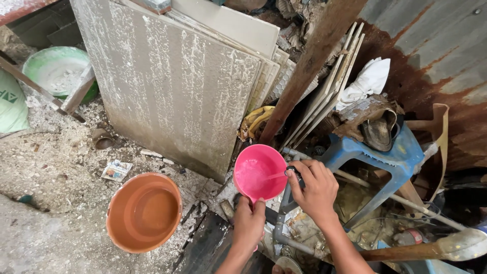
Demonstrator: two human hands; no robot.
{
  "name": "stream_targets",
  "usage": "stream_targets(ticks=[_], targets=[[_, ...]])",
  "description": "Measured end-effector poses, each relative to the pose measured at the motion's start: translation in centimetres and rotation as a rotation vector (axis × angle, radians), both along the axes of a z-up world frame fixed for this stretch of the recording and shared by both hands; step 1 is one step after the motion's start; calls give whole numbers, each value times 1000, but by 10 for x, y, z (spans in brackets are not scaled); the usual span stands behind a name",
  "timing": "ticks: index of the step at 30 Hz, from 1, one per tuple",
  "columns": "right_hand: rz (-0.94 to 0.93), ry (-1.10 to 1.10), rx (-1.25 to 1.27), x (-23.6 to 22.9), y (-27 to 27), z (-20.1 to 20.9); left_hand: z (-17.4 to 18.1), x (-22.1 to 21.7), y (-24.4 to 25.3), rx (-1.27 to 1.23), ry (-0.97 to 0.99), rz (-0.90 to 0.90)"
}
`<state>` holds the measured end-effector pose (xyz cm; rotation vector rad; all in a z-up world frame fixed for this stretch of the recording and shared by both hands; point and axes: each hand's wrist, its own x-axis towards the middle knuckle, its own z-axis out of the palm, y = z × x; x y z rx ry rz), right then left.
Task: Applying a liquid coating to architectural mouldings using a brush and subsequently fetching water to a basin.
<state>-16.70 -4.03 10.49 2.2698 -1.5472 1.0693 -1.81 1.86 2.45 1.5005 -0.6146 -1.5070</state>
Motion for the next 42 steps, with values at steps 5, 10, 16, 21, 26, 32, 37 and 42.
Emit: stream_targets(ticks=[5,10,16,21,26,32,37,42], targets=[[0,3,-11,-1,0,-1,15,0,1,27,20,-11],[-2,11,-10,-1,0,-2,5,-3,3,16,40,12],[-6,1,9,-1,0,-2,4,-3,3,25,-2,22],[-3,-12,18,-1,0,-2,3,-1,4,52,-26,13],[-7,-5,24,-2,1,0,0,1,4,56,25,36],[-9,-7,41,-2,1,1,5,4,5,59,25,30],[6,-20,39,-1,1,1,2,5,6,36,4,12],[-7,-12,42,-2,2,-3,-28,-3,7,-83,-133,38]])
